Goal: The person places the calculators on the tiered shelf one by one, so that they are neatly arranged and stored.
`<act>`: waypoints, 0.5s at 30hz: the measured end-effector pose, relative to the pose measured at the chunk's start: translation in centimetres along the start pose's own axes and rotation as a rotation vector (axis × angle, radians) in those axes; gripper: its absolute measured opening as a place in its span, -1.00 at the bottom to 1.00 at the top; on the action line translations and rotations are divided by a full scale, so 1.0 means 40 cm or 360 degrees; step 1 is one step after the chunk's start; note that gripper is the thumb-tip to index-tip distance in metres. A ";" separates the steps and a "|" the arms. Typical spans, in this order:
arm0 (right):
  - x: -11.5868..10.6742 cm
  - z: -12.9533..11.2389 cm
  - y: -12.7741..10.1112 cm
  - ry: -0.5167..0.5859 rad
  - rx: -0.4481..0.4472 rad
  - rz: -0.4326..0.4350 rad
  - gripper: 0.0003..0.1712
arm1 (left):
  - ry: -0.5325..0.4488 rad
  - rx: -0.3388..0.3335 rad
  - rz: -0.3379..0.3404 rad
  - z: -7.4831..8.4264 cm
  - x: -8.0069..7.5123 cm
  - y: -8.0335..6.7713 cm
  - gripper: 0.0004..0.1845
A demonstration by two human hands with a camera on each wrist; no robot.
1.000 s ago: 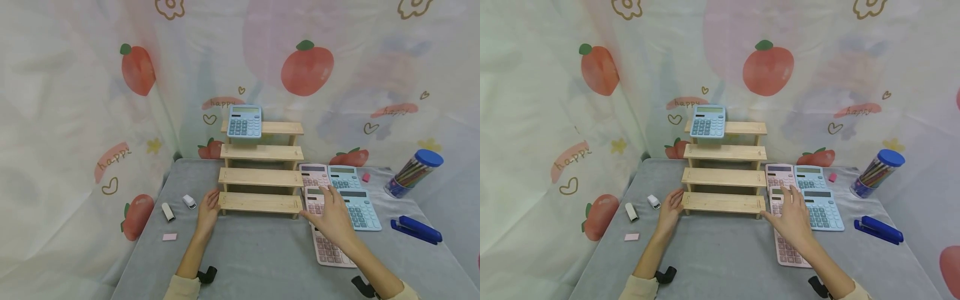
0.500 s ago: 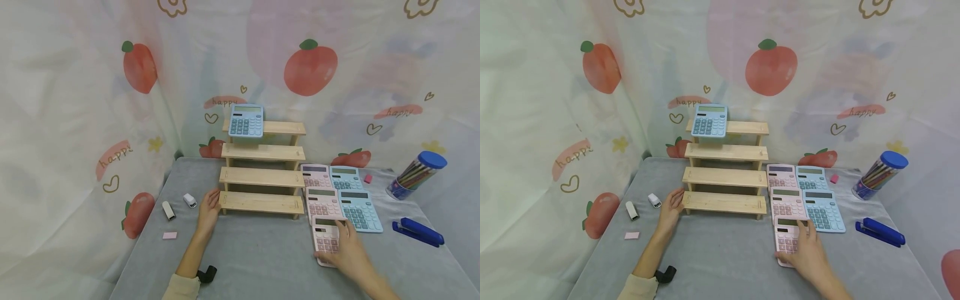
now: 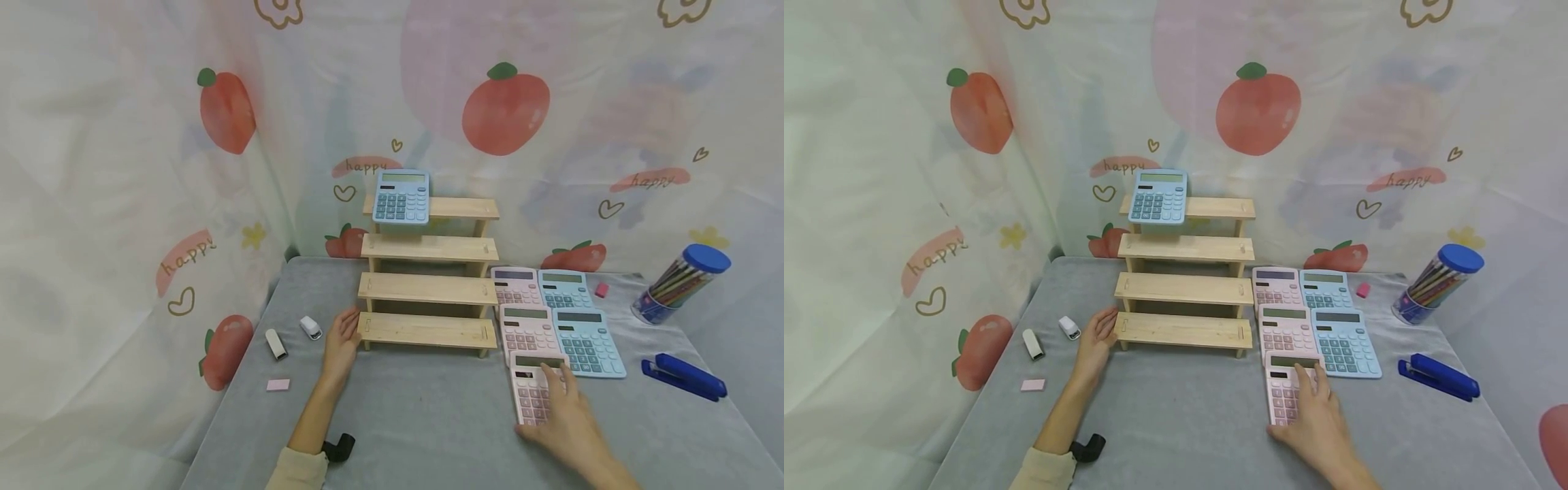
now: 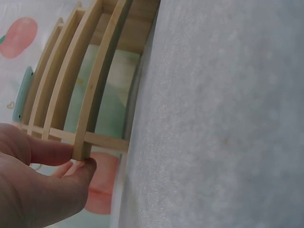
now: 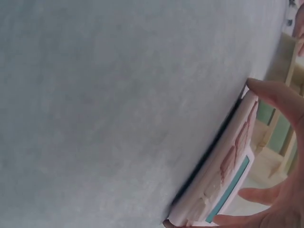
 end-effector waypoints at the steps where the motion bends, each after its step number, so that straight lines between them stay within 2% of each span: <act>1: 0.001 -0.001 -0.001 0.0002 -0.0007 0.0007 0.64 | 0.0006 0.0001 -0.0001 0.000 0.001 0.000 -0.40; 4: -0.005 -0.009 -0.008 0.0005 -0.0054 0.0054 0.56 | 0.0027 0.0017 -0.0007 0.002 0.003 -0.002 -0.39; 10: -0.053 -0.057 -0.015 0.0052 -0.0248 0.0163 0.40 | 0.0013 0.0021 -0.0001 0.004 0.004 -0.001 -0.39; 15: -0.099 -0.108 0.000 0.0065 -0.0311 0.0192 0.39 | 0.0012 0.0014 0.0005 0.001 0.001 0.000 -0.40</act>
Point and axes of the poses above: each hand's wrist, its own y-axis towards the middle knuckle, its own x-axis out of the palm, z = x × y, the point moved 9 cm from there along y, towards the middle knuckle, and after that the axes turned 15 degrees about y, right-handed, at the moved point
